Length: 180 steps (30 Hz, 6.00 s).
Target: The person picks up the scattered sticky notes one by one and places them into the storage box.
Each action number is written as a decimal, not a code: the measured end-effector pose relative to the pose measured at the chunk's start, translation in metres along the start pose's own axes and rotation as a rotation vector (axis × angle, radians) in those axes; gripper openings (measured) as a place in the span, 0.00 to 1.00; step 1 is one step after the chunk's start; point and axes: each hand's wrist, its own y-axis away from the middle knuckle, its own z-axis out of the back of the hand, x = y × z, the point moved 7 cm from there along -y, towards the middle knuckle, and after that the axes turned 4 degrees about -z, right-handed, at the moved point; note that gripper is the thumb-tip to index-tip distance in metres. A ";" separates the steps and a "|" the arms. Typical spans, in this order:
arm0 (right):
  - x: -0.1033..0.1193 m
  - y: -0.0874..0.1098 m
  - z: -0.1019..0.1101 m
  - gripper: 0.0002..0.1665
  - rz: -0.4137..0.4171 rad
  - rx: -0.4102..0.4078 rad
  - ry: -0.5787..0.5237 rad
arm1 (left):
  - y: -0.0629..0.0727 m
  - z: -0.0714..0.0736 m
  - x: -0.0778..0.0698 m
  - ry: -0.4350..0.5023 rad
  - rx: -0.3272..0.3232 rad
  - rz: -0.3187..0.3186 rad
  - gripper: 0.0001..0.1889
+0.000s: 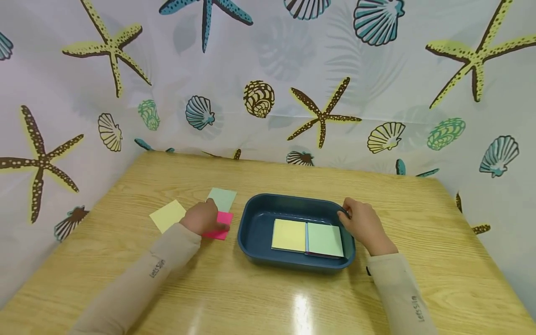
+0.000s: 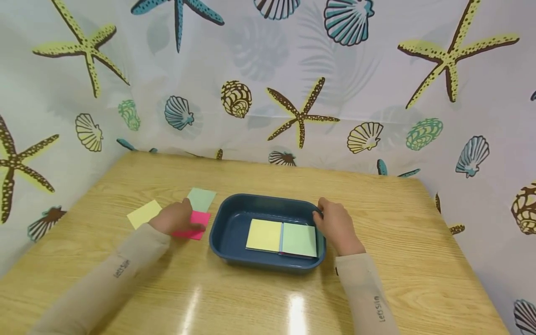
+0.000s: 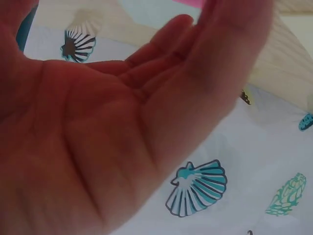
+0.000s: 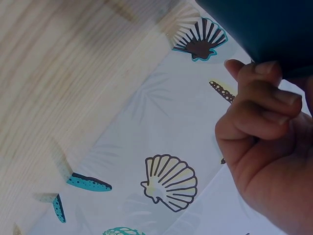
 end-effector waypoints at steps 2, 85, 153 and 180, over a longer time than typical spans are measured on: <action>-0.001 0.000 0.000 0.07 0.001 0.000 -0.001 | 0.000 0.000 -0.005 -0.036 -0.030 -0.010 0.39; -0.006 -0.005 -0.003 0.07 -0.005 -0.006 0.014 | -0.021 -0.022 -0.190 -0.565 0.188 -0.685 0.43; -0.001 -0.003 -0.005 0.07 0.006 0.026 0.003 | 0.006 0.014 0.126 0.223 0.222 0.252 0.51; -0.002 -0.004 -0.003 0.07 0.024 0.008 -0.003 | -0.010 0.017 0.091 0.041 0.084 0.142 0.31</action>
